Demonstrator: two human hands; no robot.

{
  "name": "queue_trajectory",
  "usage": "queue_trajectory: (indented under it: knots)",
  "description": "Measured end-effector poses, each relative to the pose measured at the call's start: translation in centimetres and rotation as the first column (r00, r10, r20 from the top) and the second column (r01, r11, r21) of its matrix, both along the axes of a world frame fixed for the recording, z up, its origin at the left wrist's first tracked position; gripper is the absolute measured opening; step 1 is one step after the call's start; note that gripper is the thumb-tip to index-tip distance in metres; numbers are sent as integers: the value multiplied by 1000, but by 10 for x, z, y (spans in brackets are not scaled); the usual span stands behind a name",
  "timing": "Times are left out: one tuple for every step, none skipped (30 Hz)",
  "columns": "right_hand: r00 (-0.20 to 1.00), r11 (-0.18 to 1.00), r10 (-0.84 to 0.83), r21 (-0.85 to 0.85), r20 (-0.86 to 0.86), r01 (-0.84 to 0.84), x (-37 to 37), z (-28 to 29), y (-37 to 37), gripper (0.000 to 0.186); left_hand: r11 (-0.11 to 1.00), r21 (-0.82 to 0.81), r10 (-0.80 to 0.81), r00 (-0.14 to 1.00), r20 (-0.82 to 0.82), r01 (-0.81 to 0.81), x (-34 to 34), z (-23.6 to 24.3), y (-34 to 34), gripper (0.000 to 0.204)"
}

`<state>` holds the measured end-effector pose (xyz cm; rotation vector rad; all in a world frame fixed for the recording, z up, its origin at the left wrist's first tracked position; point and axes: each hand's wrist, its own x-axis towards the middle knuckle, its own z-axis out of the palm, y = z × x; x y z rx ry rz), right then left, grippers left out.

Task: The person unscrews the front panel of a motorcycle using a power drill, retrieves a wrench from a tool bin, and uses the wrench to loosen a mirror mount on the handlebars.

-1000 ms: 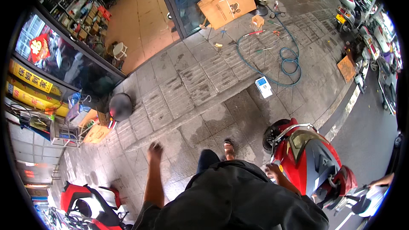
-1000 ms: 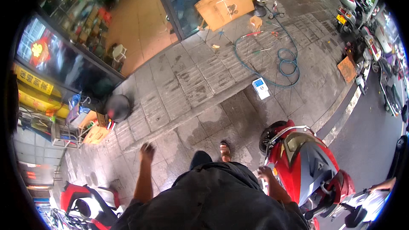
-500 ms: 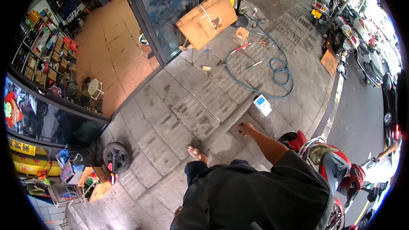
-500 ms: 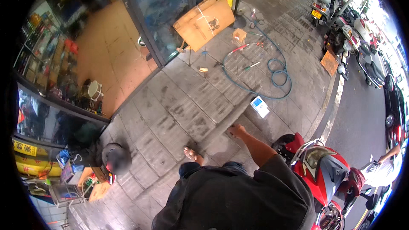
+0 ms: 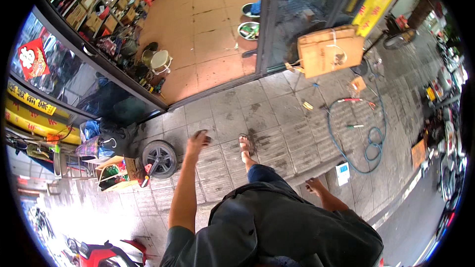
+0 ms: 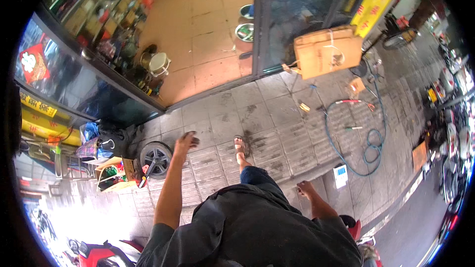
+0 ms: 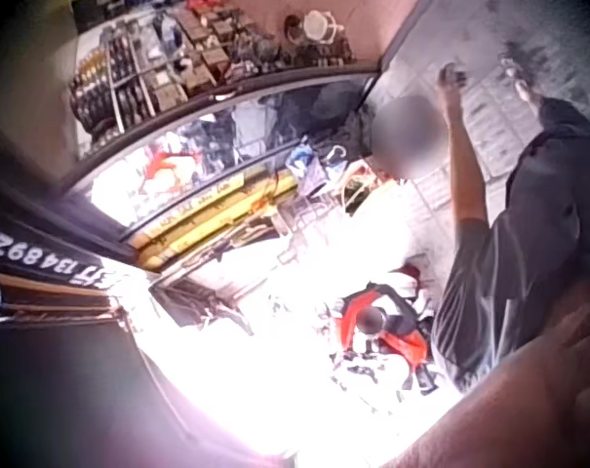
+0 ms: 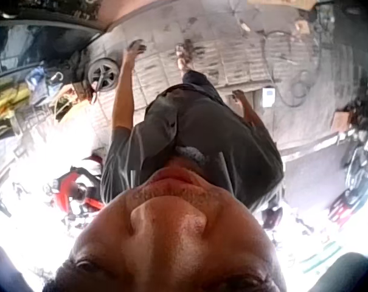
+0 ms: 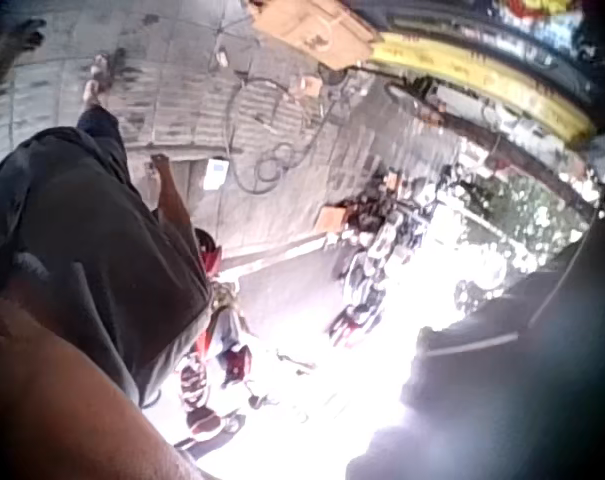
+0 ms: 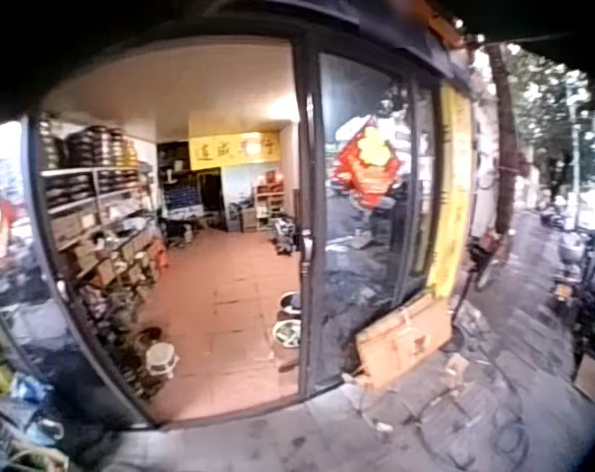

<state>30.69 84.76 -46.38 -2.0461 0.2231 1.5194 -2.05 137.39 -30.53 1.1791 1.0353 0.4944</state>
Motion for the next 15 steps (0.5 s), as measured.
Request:
queue_trajectory:
  knots:
    - [998,999,-35,-4,49,36,11,-9,20,19,995,29,-95,994,-47,97,14,3,11,34]
    - [995,997,-76,-5,72,76,20,-15,43,16,990,7,-139,984,-114,140,23,3,23,35]
    - [989,991,-130,12,76,130,37,-18,74,14,983,-8,-181,965,-189,182,28,3,37,36]
    - [723,823,553,-137,413,-551,56,-21,118,10,986,-60,-164,953,-256,154,30,2,55,36]
    - [29,264,882,-440,471,-858,64,-20,168,8,988,-114,-126,967,-220,103,20,5,70,36]
    - [422,629,672,-169,608,-759,71,-12,229,10,987,-148,-92,980,-179,66,21,7,94,36]
    - [597,775,420,72,684,-628,75,5,295,13,984,-177,-48,987,-156,20,24,9,116,36]
    - [514,734,426,48,744,-677,74,28,366,20,944,-326,53,999,-8,-53,26,12,138,36]
    - [520,712,337,149,785,-686,71,60,440,27,886,-449,204,967,152,-116,32,15,159,38]
    - [449,648,325,149,832,-747,59,100,505,36,875,-477,210,953,217,-84,37,22,180,39]
    - [451,546,213,277,867,-791,40,141,569,43,850,-521,234,942,241,-78,44,28,201,41]
    - [368,414,185,267,911,-870,23,184,620,46,840,-542,215,918,334,0,57,32,222,42]
    - [286,140,-31,288,958,-947,2,225,668,41,822,-566,205,896,394,61,69,38,243,42]
    - [219,-19,-74,218,973,-976,-15,261,706,43,805,-573,193,849,493,150,80,43,259,43]
    - [166,-113,-87,156,982,-981,-35,287,739,46,959,-246,-7,879,476,141,92,44,274,41]
